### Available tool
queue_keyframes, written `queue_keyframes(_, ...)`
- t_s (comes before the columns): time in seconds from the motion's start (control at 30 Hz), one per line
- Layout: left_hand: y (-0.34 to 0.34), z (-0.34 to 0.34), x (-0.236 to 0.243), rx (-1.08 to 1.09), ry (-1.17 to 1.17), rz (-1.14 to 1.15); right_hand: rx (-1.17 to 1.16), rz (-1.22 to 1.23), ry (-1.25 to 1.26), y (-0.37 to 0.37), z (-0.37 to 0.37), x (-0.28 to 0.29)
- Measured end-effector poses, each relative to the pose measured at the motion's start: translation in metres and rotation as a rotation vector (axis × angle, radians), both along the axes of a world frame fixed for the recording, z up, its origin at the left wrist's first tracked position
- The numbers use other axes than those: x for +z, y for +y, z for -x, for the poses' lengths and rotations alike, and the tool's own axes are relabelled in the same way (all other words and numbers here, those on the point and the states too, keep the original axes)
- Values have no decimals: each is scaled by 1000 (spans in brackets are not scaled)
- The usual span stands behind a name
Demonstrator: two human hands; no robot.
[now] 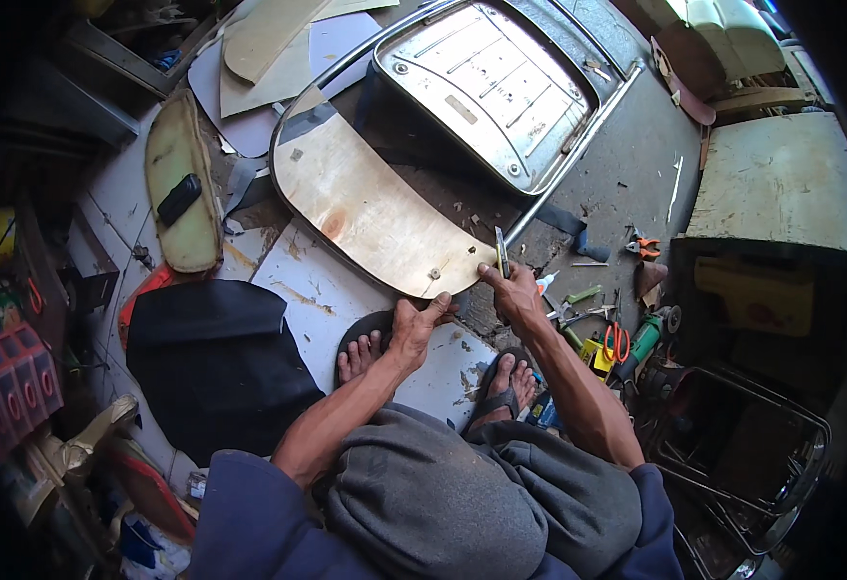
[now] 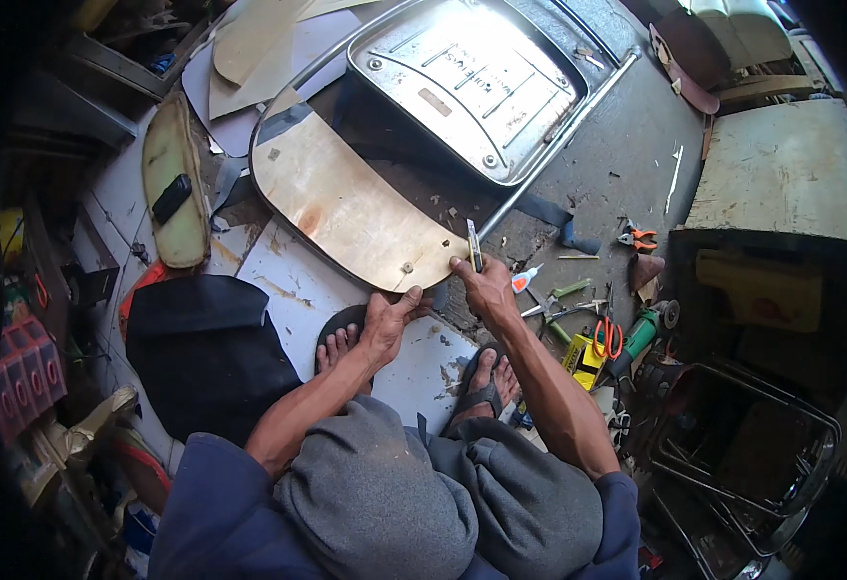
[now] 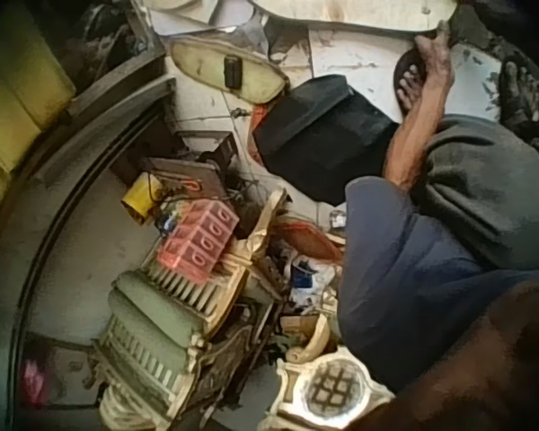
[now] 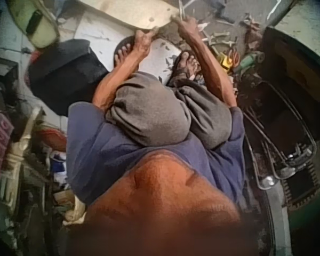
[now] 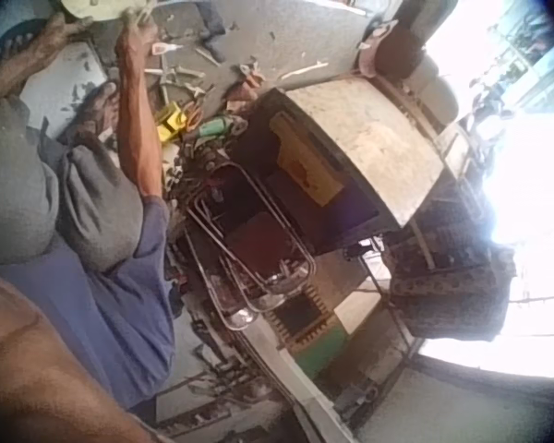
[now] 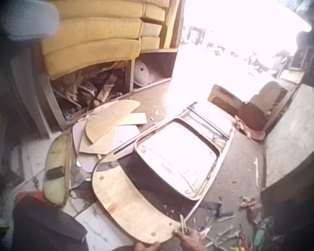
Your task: The person assembles a chair seat by positioning a wooden board onto a metal frame and securing it with a screwdriver.
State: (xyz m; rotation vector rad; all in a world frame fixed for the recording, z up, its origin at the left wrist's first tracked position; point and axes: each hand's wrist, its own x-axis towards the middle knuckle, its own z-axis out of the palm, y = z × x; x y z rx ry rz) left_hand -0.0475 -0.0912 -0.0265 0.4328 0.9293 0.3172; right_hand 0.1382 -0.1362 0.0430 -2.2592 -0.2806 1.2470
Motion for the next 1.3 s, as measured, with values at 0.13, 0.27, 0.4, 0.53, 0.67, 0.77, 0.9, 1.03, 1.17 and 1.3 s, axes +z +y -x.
queue_keyframes(0.13,-1,-1,-5,93,-64,27,26,-11,-14,1,0,-4)
queue_keyframes(0.27,2,-2,4,96,-65,45,-8,-44,30,-2,-2,-9)
queue_keyframes(0.4,4,5,-5,6,-59,10,-10,-51,85,0,-3,-7)
queue_keyframes(0.53,7,5,3,-44,-11,23,-49,-95,133,-2,-5,-2)
queue_keyframes(0.67,9,5,6,-55,20,29,-37,-162,172,-5,-9,1)
queue_keyframes(0.77,11,6,7,-51,20,37,12,-165,182,-7,-10,3)
queue_keyframes(0.9,12,-1,13,-13,11,71,249,-249,-386,-23,-14,-24)
queue_keyframes(1.03,8,-2,9,119,-47,91,317,-99,-629,-2,-3,25)
queue_keyframes(1.17,7,-1,7,119,-49,68,520,-32,-540,14,1,45)
queue_keyframes(1.3,10,4,10,96,-36,41,723,18,-496,29,14,41)
